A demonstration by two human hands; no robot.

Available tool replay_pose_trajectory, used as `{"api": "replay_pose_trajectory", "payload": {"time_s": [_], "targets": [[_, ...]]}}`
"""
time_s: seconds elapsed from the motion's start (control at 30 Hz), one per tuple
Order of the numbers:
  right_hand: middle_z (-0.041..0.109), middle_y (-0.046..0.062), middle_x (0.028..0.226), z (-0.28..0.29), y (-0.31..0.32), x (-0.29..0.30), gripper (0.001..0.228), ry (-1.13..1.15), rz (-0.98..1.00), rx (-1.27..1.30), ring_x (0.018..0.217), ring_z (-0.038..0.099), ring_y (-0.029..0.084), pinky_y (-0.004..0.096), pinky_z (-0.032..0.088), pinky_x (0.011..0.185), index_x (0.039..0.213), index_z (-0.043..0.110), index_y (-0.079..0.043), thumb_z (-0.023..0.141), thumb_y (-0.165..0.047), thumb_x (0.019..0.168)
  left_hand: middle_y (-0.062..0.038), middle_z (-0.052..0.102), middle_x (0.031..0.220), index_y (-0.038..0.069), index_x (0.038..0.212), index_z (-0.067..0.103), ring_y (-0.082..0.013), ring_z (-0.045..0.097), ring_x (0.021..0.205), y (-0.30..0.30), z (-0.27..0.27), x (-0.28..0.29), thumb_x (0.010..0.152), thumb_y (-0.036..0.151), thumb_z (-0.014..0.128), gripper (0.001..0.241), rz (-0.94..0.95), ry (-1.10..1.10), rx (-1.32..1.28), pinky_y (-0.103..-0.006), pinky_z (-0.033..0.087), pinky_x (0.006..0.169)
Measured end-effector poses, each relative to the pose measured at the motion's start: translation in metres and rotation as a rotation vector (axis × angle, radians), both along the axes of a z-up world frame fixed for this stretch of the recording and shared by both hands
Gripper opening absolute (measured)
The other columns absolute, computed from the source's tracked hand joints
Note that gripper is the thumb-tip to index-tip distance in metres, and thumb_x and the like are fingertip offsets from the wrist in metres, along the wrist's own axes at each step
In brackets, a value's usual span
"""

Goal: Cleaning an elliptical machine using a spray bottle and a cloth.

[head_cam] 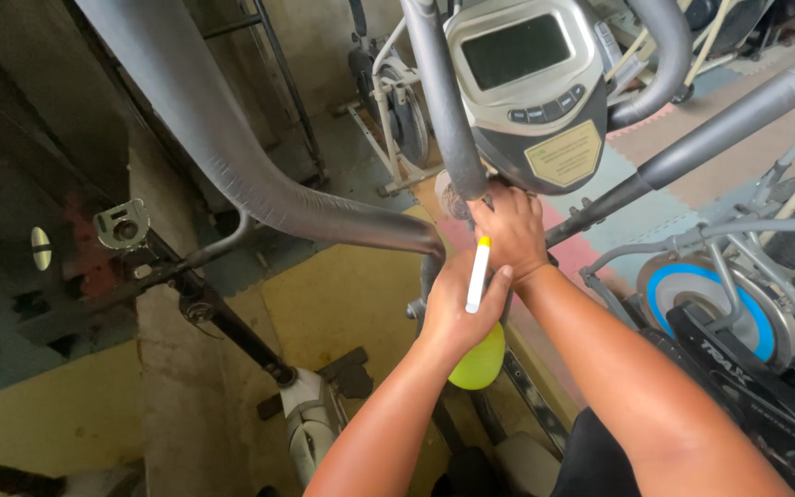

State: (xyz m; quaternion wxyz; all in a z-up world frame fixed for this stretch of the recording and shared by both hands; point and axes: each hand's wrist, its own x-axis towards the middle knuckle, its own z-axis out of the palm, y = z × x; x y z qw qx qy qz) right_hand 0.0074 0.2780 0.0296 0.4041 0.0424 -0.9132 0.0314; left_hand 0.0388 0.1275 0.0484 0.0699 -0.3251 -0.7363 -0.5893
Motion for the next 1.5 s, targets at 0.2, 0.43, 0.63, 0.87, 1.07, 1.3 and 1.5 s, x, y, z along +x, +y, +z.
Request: {"api": "replay_pose_trajectory", "payload": {"time_s": [0.2,0.43,0.63,0.87,1.07,1.3,1.5], "targets": [[0.060,0.006,0.121,-0.049,-0.005,0.012,0.045,-0.152,-0.045,0.042,0.110,0.058,0.029,0.047,0.046,0.090,0.132,0.065,-0.013,0.061,-0.021,0.088,-0.018,0.066,0.084,0.003,0.090,0.064,-0.0391,0.067,0.081,-0.019,0.011,0.003,0.089,0.022,0.072,0.021,-0.020,-0.066,-0.003,-0.0453,0.053,0.071],[0.061,0.003,0.123,-0.010,0.004,0.006,0.043,-0.039,-0.110,0.079,0.111,0.058,0.029,0.046,0.045,0.086,0.138,0.064,-0.016,0.059,-0.014,0.095,-0.019,0.067,0.083,0.002,0.089,0.063,-0.0389,0.068,0.079,-0.029,0.010,0.004,0.087,0.025,0.074,0.025,-0.005,-0.132,-0.075,-0.0443,0.053,0.069],[0.063,0.010,0.120,-0.032,-0.002,0.024,0.050,-0.116,-0.064,0.055,0.110,0.058,0.032,0.048,0.046,0.087,0.133,0.061,-0.009,0.061,-0.012,0.083,-0.018,0.068,0.087,0.004,0.096,0.066,-0.0403,0.067,0.084,-0.034,0.007,-0.010,0.087,0.027,0.073,0.025,-0.045,-0.041,-0.060,-0.0448,0.054,0.072],[0.055,0.012,0.123,-0.033,0.018,0.032,0.060,0.123,-0.190,-0.136,0.116,0.055,0.035,0.049,0.046,0.104,0.148,0.058,-0.014,0.067,-0.010,0.089,-0.018,0.068,0.084,0.004,0.094,0.066,-0.0396,0.067,0.082,-0.040,0.006,-0.011,0.086,0.028,0.074,0.027,-0.045,-0.056,-0.117,-0.0447,0.054,0.072],[0.052,0.017,0.118,-0.044,0.002,0.023,0.065,-0.065,-0.320,-0.095,0.108,0.049,0.040,0.056,0.042,0.088,0.144,0.059,-0.025,0.075,-0.031,0.081,-0.015,0.069,0.081,0.006,0.091,0.065,-0.0377,0.068,0.078,-0.040,0.011,-0.013,0.085,0.028,0.074,0.025,-0.089,-0.113,-0.120,-0.0438,0.054,0.071],[0.054,0.009,0.120,-0.020,0.014,0.004,0.060,-0.023,-0.351,-0.156,0.114,0.053,0.033,0.052,0.044,0.090,0.148,0.059,-0.033,0.070,-0.018,0.092,-0.015,0.066,0.079,0.006,0.087,0.063,-0.0380,0.066,0.075,-0.028,0.003,-0.014,0.087,0.027,0.074,0.024,-0.096,-0.064,-0.098,-0.0437,0.053,0.068],[0.054,0.010,0.105,-0.045,0.024,0.023,0.061,-0.110,-0.235,-0.099,0.102,0.056,0.034,0.050,0.046,0.084,0.137,0.066,-0.031,0.073,-0.016,0.077,-0.014,0.064,0.078,0.006,0.086,0.062,-0.0363,0.064,0.074,-0.017,-0.004,-0.014,0.087,0.022,0.074,0.021,-0.097,-0.038,-0.038,-0.0423,0.053,0.067]]}}
